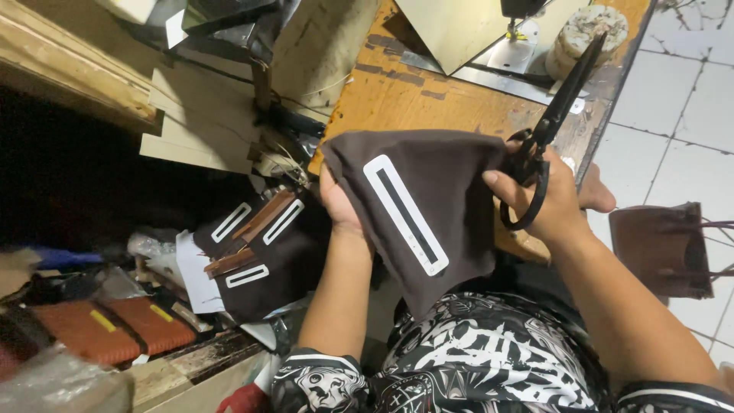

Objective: Trimming excess material from leather components using scissors at a workbench

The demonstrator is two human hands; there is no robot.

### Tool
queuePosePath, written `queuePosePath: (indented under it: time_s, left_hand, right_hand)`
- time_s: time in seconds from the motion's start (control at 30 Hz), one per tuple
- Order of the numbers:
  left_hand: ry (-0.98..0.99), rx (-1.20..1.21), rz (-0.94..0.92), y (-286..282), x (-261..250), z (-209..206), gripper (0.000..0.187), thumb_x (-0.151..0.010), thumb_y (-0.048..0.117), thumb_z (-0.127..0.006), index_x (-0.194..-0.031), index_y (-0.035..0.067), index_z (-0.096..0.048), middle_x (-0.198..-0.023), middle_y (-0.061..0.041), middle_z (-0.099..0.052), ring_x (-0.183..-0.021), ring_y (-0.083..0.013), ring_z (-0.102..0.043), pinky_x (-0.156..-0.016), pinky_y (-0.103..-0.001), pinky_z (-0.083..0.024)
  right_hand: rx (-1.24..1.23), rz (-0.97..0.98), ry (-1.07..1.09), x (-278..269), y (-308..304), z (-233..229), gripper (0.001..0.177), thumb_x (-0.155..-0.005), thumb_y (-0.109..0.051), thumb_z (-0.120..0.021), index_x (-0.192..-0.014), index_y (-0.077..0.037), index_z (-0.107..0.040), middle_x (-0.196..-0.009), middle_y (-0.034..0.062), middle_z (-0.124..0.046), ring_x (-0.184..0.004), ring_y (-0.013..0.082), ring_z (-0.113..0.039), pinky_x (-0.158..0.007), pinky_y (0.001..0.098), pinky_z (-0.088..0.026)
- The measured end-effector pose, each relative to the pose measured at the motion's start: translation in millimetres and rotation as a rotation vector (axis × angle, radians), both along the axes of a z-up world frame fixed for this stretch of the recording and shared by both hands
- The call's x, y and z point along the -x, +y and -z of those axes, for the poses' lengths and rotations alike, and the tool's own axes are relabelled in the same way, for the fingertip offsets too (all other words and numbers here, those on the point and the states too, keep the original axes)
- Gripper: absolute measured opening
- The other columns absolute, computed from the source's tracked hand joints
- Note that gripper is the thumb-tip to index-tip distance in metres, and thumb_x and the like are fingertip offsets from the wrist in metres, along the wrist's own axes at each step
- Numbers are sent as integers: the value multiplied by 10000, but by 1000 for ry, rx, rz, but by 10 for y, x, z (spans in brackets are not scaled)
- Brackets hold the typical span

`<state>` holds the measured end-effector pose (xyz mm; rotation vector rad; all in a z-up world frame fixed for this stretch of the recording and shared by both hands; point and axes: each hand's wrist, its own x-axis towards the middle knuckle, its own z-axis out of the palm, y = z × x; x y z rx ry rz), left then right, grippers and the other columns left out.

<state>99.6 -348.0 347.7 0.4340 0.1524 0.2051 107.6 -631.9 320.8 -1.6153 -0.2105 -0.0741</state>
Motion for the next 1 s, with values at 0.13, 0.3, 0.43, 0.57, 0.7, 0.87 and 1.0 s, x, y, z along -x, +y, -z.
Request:
queuePosePath:
  time_s: [0.13,0.3,0.43,0.57,0.7,0.87,1.0]
  left_hand:
    - [48,71,5,51,-156,143,641,-935,640,-623,-1288,110,-700,-1321,-186,-690,-1221,-324,-670,-1102,-513,-530]
    - [14,33,7,123,-584,560,520,-972,463,-629,-1263,34,-675,-1272,-192,-692,-1208,-351,-639,-1106,-472,-478]
    - [283,-140,-14,249,-607,817,564,-981,536,-529,-1300,88,-656,-1299,-170,-685,-1212,-333,-640,-1066,-450,-507]
    - [286,-282,7,192,-351,449,732,-941,574,-498,-1421,26,-562,-1451,-175,-598,-1356,-319,-561,-1177,-454,-435]
    - [369,-833,10,282,-69,276,524,-976,419,-557,-1290,3,-615,-1371,-143,-640,-1300,-222,-583,-1141,-365,-459]
    - [451,-1335,107,435,169,168,429,-971,441,-561,-1129,54,-656,-1196,-73,-688,-1192,-181,-612,-1050,-328,-471]
    - [451,-1356,-177,438,425,561,656,-946,401,-623,-1497,105,-426,-1452,-97,-556,-1180,-226,-633,-918,-376,-556]
  right_hand:
    - [69,112,-201,-202,-88,-159,437,-835,-80,-951,-1182,-17,-693,-942,134,-635,-870,180,-607,-790,307,-508]
    - [349,183,-175,-249,-150,-553,273,-1047,-136,-737,-1247,-36,-582,-1169,103,-688,-1032,195,-653,-879,327,-524]
    - [259,196,17,-119,-291,-310,278,-1023,-155,-731,-1235,-36,-597,-1079,90,-679,-1023,162,-646,-929,307,-512]
    - [338,173,197,115,-299,-202,447,-925,-393,-770,-1225,-81,-661,-1077,44,-672,-957,143,-635,-827,291,-513]
    - [83,26,240,220,-220,-8,331,-967,-150,-715,-1206,43,-592,-1063,172,-735,-861,179,-676,-704,258,-561]
    - [33,11,233,223,-155,107,301,-989,-115,-698,-1204,57,-576,-1060,180,-728,-903,185,-686,-685,249,-563]
    - [37,66,290,234,-193,170,313,-982,-141,-716,-1210,21,-578,-1043,144,-727,-799,168,-668,-691,243,-555]
